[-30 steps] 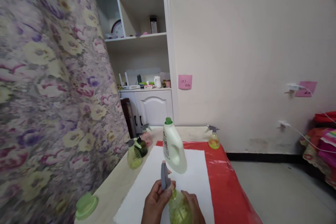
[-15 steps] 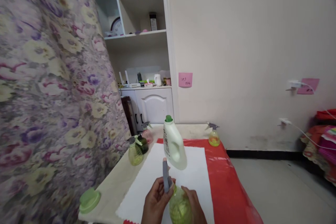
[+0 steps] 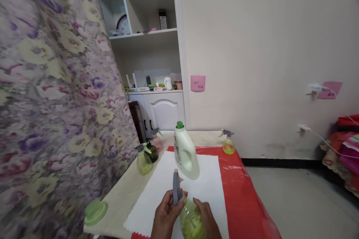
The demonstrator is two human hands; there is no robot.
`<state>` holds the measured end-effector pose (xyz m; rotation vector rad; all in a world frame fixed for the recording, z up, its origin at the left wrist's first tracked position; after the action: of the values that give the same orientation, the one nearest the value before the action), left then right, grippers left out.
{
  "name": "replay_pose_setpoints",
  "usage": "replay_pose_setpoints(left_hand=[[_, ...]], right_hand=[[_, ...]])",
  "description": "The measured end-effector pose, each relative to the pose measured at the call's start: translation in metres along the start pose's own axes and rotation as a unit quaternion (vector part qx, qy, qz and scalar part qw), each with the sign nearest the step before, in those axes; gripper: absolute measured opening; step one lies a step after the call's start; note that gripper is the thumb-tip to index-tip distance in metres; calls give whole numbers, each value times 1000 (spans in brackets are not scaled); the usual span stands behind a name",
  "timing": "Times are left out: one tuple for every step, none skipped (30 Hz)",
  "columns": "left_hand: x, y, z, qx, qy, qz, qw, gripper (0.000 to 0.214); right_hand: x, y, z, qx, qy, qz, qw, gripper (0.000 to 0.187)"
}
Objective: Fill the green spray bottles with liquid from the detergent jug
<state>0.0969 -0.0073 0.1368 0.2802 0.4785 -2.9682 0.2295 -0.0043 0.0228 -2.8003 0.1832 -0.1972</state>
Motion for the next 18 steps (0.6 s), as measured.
replay_pose_setpoints(left_hand=[[1,0,-2,2,1,3,1000,41],[2,-1,-5,5,0,6,1000,41],[3,-1,-7,10,-1,10,1000,41],[4,-2,-9,16,-1,14,1000,41],[5,-2,-10,21,1,17,1000,41],[5,-2,-10,25,8,18,999,42],[5,-2,-11,29,19,19,999,43],[5,-2,-11,32,32,19,999,43],[5,-2,-12,36,45,20,998,43],[5,-1,-12,40,54,22,997,43],[5,-1,-13,44,60,26,997,42],[6,-1,-15,45,62,32,997,42],[6,-1,-16,44,61,40,996,41],[7,-1,-18,41,58,50,996,41],[8,-1,-20,34,54,64,996,41],[9,-1,-23,27,50,80,995,41],[11,-1,-25,22,48,96,994,41],[11,0,-28,18,50,113,992,41]], right_hand=[[1,1,-2,2,-2,7,1000,82],[2,2,-4,-1,-1,14,1000,81],[3,3,-6,-11,3,21,1000,80],[4,4,-7,-25,9,25,999,78],[4,4,-7,-39,14,27,999,76],[4,5,-8,-50,15,28,998,74],[4,5,-9,-54,12,26,998,73],[4,5,-11,-51,2,24,998,74],[4,4,-12,-44,-9,23,999,75],[4,4,-13,-36,-18,22,999,75],[3,3,-14,-29,-26,21,999,76],[2,3,-13,-24,-31,20,999,76],[1,3,-13,-20,-33,21,999,75],[0,3,-12,-14,-33,23,999,75],[0,3,-12,-8,-30,30,999,74],[0,4,-12,-1,-24,40,999,73],[0,5,-12,5,-15,53,998,72],[0,7,-12,10,-5,66,998,71]])
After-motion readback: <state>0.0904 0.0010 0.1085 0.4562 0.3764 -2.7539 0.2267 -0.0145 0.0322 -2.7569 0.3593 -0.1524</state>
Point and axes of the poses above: each hand's wrist, its own y-axis away from the middle knuckle, its own x-axis out of the back of the hand, z = x × y, the point moved 6 cm from there along -y, towards the middle knuckle, and after that the axes turned 12 degrees about -x, right-handed, at the moved point
